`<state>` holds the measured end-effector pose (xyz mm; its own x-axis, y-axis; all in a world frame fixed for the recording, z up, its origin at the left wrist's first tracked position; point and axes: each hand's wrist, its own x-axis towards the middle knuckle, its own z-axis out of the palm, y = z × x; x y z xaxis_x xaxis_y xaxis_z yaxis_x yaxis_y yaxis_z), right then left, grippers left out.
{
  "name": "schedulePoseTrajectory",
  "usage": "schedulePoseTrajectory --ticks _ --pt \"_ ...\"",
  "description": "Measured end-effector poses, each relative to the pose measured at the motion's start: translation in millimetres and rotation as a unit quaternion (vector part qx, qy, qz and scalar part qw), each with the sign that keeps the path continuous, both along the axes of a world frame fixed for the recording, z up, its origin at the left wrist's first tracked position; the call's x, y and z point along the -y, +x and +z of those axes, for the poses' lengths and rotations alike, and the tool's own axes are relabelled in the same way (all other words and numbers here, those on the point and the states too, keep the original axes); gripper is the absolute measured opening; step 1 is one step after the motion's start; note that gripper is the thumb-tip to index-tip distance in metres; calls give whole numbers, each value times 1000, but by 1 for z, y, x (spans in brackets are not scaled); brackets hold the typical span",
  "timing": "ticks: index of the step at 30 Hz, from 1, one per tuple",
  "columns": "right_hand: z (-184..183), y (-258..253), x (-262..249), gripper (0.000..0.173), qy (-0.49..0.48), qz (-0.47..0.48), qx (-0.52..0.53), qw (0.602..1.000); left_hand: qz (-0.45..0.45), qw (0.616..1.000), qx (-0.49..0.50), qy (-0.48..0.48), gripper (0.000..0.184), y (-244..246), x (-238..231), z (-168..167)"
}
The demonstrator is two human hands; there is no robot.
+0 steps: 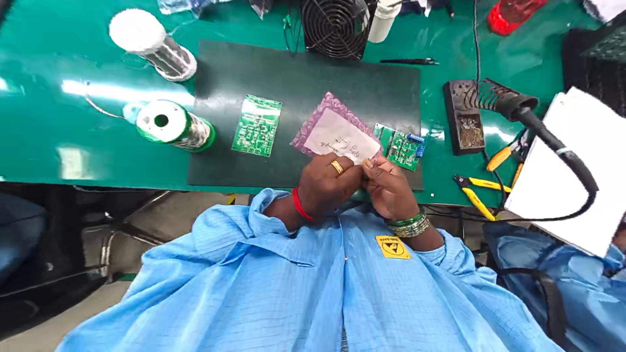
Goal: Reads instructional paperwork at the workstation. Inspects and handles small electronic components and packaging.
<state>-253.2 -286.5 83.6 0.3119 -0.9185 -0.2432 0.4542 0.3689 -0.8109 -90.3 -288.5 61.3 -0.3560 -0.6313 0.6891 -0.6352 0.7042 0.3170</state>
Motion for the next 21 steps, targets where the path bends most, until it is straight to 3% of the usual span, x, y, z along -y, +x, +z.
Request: schedulePoseTrajectory --ticks 5,8,9,11,13,16,18,21 --pt "-2 6 2 22 43 -64 4 997 -25 1000 5 12 17 5 0 -1" --pt "-4 4 5 21 13 -104 -4 995 1 999 -46 -16 13 16 3 -2" --pt "-4 2 6 21 -8 -102 -11 995 21 996 -82 -2 18 23 4 -1" --pt "-4 -3 6 22 -44 -74 -28 996 39 982 -163 89 46 36 11 10" --pt "-3 -4 5 23 -71 -40 -41 996 -4 933 -272 236 66 44 15 22" --pt "-6 -1 6 29 -119 -3 -11 993 -59 873 -371 310 34 41 15 27" --pt "-7 -2 6 30 -129 19 42 991 -66 873 -370 311 22 38 13 25" --pt "-7 -8 6 24 -129 90 99 983 -69 875 -359 318 19 36 12 23"
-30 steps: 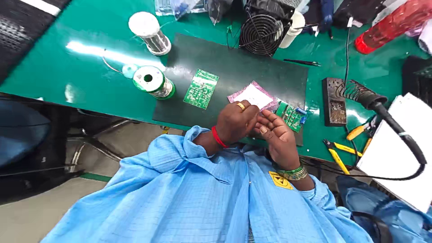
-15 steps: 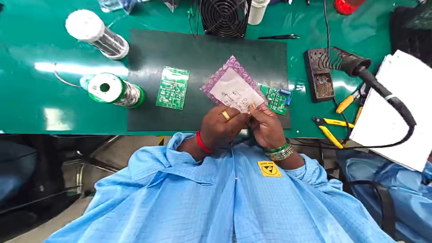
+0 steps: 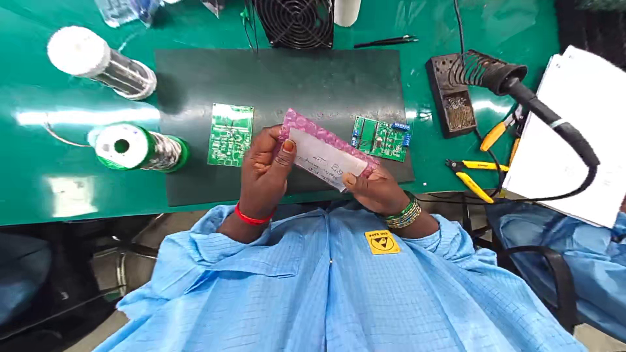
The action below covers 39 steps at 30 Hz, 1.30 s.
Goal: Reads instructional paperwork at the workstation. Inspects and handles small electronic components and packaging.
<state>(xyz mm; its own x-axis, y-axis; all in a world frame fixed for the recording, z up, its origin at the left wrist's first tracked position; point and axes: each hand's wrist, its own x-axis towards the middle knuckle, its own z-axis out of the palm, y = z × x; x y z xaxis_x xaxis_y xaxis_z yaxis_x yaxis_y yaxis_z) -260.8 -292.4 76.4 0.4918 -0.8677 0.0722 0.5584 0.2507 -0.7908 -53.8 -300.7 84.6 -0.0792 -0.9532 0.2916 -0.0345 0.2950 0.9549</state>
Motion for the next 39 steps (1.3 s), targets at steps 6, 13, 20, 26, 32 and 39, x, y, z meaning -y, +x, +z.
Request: schedulePoseTrajectory --ticks 6,13,20,26,32,39 --pt "7 -3 1 62 -103 1 -58 993 -29 988 -87 127 79 4 4 -1" --pt "4 14 5 82 -333 -1 -243 911 -86 915 -343 194 93 -16 2 -5" --pt "5 11 5 75 -373 -10 -305 876 -5 904 -362 228 58 -22 5 0" --pt "23 -37 11 32 -366 -113 -410 828 32 889 -393 232 30 2 17 13" --pt "16 -54 19 36 -246 -175 -666 682 8 863 -438 253 53 11 19 19" --pt "-9 -3 32 74 -259 -162 -766 566 16 831 -487 270 61 10 17 17"
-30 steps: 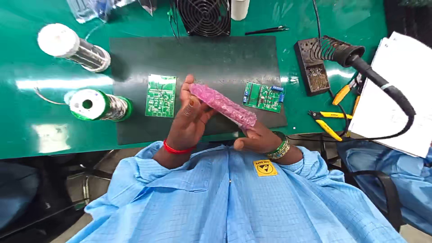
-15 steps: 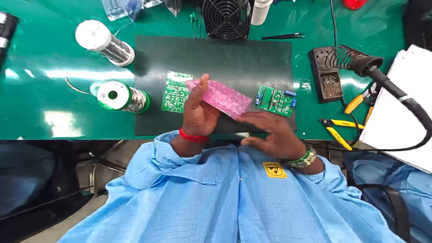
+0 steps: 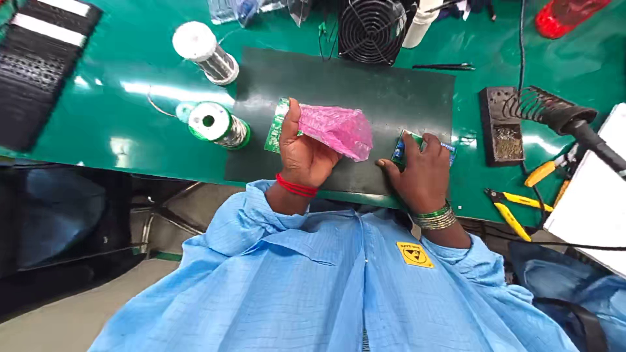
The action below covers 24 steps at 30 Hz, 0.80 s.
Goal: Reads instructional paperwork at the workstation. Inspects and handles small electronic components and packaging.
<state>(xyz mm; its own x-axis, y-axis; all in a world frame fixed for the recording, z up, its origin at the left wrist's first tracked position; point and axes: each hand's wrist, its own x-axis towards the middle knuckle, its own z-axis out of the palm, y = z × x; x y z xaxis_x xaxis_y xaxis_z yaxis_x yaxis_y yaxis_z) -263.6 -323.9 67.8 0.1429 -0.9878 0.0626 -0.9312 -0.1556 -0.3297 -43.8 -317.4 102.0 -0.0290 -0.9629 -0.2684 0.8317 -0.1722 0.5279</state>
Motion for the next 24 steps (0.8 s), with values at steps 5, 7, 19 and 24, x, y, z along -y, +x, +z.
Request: schedulePoseTrajectory --ticks 5,7,19,24 --pt "-2 6 -4 40 0 59 51 997 -5 1000 0 0 63 2 0 -4" --pt "-2 5 -9 33 2 96 85 992 -1 1000 -15 8 65 3 3 -7" --pt "-1 -19 -27 21 -39 159 103 981 -20 1000 -3 8 64 1 -2 -6" --pt "-7 -18 -33 17 -145 181 131 964 -8 1000 -22 4 63 0 -1 -7"
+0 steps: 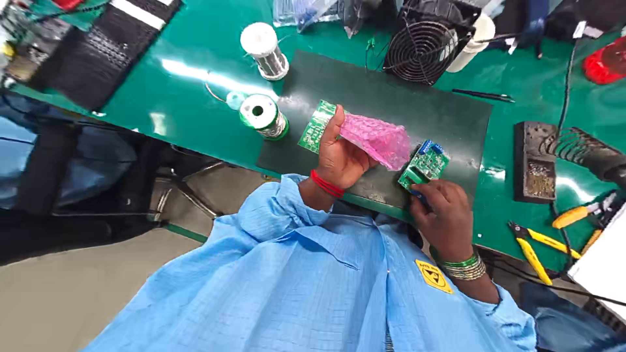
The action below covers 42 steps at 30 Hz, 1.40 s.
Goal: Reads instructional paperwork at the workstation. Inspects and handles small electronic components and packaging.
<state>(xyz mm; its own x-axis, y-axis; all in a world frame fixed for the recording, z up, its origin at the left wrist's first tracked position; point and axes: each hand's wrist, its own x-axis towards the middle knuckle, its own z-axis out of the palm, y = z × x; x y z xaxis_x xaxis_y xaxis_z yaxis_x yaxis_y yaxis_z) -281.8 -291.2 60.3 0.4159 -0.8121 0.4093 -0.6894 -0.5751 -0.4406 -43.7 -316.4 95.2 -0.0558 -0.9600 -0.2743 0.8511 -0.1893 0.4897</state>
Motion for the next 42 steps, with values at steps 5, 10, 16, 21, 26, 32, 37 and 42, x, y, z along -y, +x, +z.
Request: schedulePoseTrajectory --ticks 5,10,16,21,26,32,37,42 --pt "5 -13 1 19 -42 -36 119 991 -3 1000 -16 6 66 1 0 -4" --pt "1 -21 0 17 -77 -9 59 995 -14 1000 4 15 69 -2 0 -4" --pt "-7 -14 -6 17 -81 18 4 997 -13 1000 8 21 70 0 -2 -6" --pt "-9 -12 -6 18 -81 19 -5 997 -15 1000 6 14 69 1 -2 -7" --pt "-10 -12 -7 19 -75 13 14 997 -3 1000 2 27 68 1 1 -9" --pt "-12 -19 -3 20 -92 -46 150 983 -8 999 -37 9 70 2 5 -13" --pt "15 -28 -2 26 31 -40 385 922 -4 1000 -11 20 70 1 3 -5" --pt "40 -26 -1 30 3 118 446 887 -8 1000 -4 27 65 -3 3 1"
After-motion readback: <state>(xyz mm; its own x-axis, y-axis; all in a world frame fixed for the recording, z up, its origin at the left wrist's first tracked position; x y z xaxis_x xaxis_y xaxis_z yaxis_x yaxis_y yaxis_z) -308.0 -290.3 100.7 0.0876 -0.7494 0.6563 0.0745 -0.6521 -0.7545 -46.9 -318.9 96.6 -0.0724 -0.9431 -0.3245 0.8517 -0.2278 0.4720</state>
